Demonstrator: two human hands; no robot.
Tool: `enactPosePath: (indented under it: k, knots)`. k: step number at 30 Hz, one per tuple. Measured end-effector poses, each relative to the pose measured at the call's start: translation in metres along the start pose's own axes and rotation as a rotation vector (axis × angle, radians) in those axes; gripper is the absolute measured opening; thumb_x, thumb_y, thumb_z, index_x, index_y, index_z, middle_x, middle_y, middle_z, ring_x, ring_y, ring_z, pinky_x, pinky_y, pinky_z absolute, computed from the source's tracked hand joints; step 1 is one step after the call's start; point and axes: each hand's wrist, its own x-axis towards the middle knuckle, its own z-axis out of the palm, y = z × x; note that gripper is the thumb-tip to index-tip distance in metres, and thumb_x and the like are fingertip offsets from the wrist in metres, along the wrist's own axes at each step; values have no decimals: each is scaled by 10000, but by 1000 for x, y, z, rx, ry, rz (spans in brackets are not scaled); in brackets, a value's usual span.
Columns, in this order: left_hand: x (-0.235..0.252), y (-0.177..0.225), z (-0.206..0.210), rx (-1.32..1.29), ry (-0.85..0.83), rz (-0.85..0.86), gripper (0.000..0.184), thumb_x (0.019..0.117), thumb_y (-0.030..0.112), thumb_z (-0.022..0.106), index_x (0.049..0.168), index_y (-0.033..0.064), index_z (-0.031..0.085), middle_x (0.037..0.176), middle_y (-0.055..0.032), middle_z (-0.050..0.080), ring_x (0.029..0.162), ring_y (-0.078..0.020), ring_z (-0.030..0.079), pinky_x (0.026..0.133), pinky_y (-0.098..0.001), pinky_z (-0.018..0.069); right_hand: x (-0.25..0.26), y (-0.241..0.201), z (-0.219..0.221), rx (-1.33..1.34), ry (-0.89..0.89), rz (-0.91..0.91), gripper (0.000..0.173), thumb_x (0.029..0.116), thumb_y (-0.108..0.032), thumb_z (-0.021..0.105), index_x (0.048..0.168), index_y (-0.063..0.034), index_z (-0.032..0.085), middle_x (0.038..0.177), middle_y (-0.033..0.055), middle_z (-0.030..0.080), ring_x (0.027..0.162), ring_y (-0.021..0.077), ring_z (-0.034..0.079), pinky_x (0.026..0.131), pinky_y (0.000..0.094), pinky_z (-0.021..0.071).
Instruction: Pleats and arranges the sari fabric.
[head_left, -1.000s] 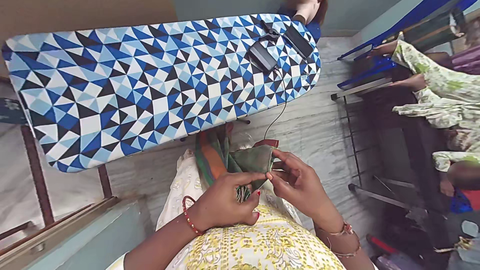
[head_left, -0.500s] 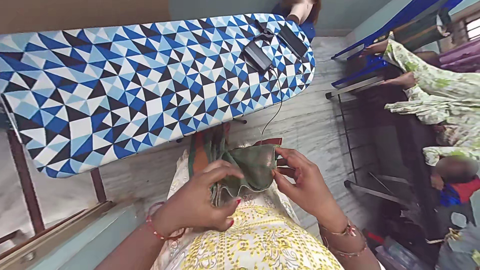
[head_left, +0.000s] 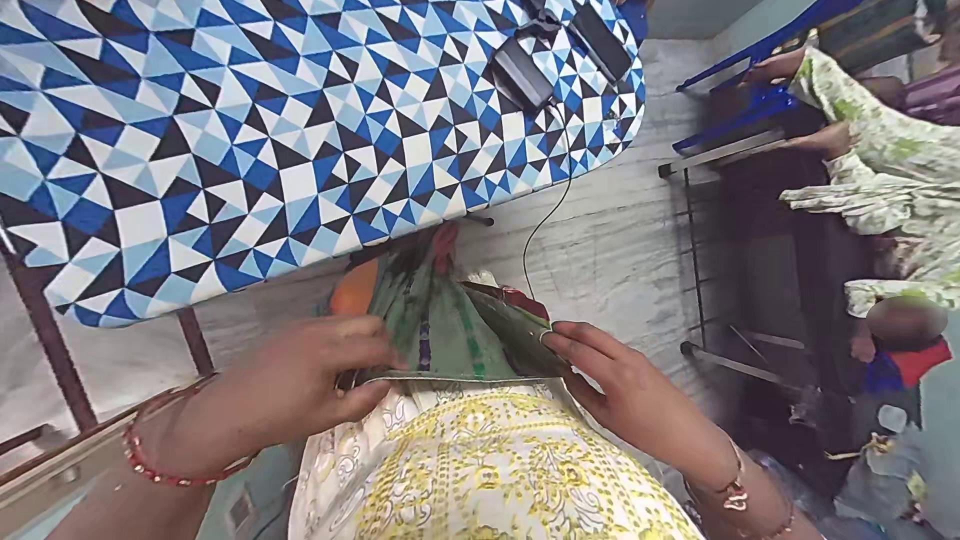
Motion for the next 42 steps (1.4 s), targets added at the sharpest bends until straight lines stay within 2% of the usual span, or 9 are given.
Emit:
enactPosePath:
  k: [6, 10, 17, 22, 27, 31, 35, 37, 42]
  knots:
    - [4, 3, -9, 142, 60, 0, 349, 982, 412, 501, 983, 200, 777, 838, 19, 670, 759, -110, 632, 634, -290, 513, -6, -6, 6, 39, -67, -97, 283, 1005, -96, 547, 1255, -84, 679, 1215, 161, 680, 1091, 198, 671, 941, 239, 528]
    - [10, 3, -18, 226, 75, 56, 333, 982, 385, 501, 958, 212, 786, 844, 29, 678, 812, -127, 622, 733, -328, 478, -4, -6, 7, 94, -133, -173, 258, 1046, -124, 523, 1248, -102, 682, 1197, 143, 688, 1091, 206, 674, 940, 257, 537]
    - [15, 0, -26, 212, 44, 106, 324, 972, 378, 513, 951, 211, 789, 863, 31, 699, 854, -138, 649, 769, -343, 504, 1, -6, 5, 129, -167, -211, 244, 1070, -137, 490, 1265, -101, 632, 1297, 136, 657, 1160, 199, 654, 985, 253, 517]
    - [14, -3, -27, 194, 12, 124, 339, 978, 391, 498, 942, 217, 787, 840, 39, 684, 826, -118, 638, 747, -309, 496, 4, -6, 4, 132, -167, -274, 292, 1069, -80, 429, 1273, -99, 637, 1280, 97, 692, 1041, 216, 672, 896, 275, 527]
    - [12, -5, -25, 115, -12, 148, 343, 994, 415, 502, 960, 220, 782, 864, 41, 674, 876, -103, 623, 805, -294, 482, 3, -6, 0, 103, -218, -299, 323, 1067, -94, 426, 1280, -137, 665, 1312, 35, 691, 1059, 201, 658, 900, 274, 516]
    - [10, -7, -20, -7, -8, 87, 299, 1014, 400, 519, 997, 208, 748, 1050, 40, 686, 1065, -68, 606, 940, -266, 477, 2, -4, -2, 108, -219, -292, 329, 1068, -113, 436, 1290, -146, 676, 1326, 26, 687, 1039, 199, 655, 872, 268, 517]
    - [11, -8, -12, -219, -33, 76, 324, 1014, 403, 552, 1026, 118, 706, 1226, -20, 688, 1199, -41, 601, 999, -206, 496, 1, -1, -2, 131, -130, -245, 295, 1062, -101, 467, 1274, -130, 670, 1263, 62, 704, 1043, 199, 660, 903, 267, 518]
    - [14, -9, -2, -334, -45, 53, 366, 987, 449, 582, 1101, 114, 674, 1137, -7, 708, 1092, 1, 625, 925, -177, 512, 0, 1, -2, 201, -49, -159, 257, 1058, -113, 518, 1283, -88, 639, 1243, 114, 691, 1093, 175, 669, 953, 257, 531]
    - [38, 3, 41, -383, 111, -15, 380, 952, 424, 596, 1000, 48, 566, 795, -34, 573, 718, -15, 544, 643, -158, 460, 3, 10, 2, 430, 88, 45, 393, 963, -89, 644, 1316, 42, 532, 1258, 140, 657, 962, 61, 705, 859, 217, 601]
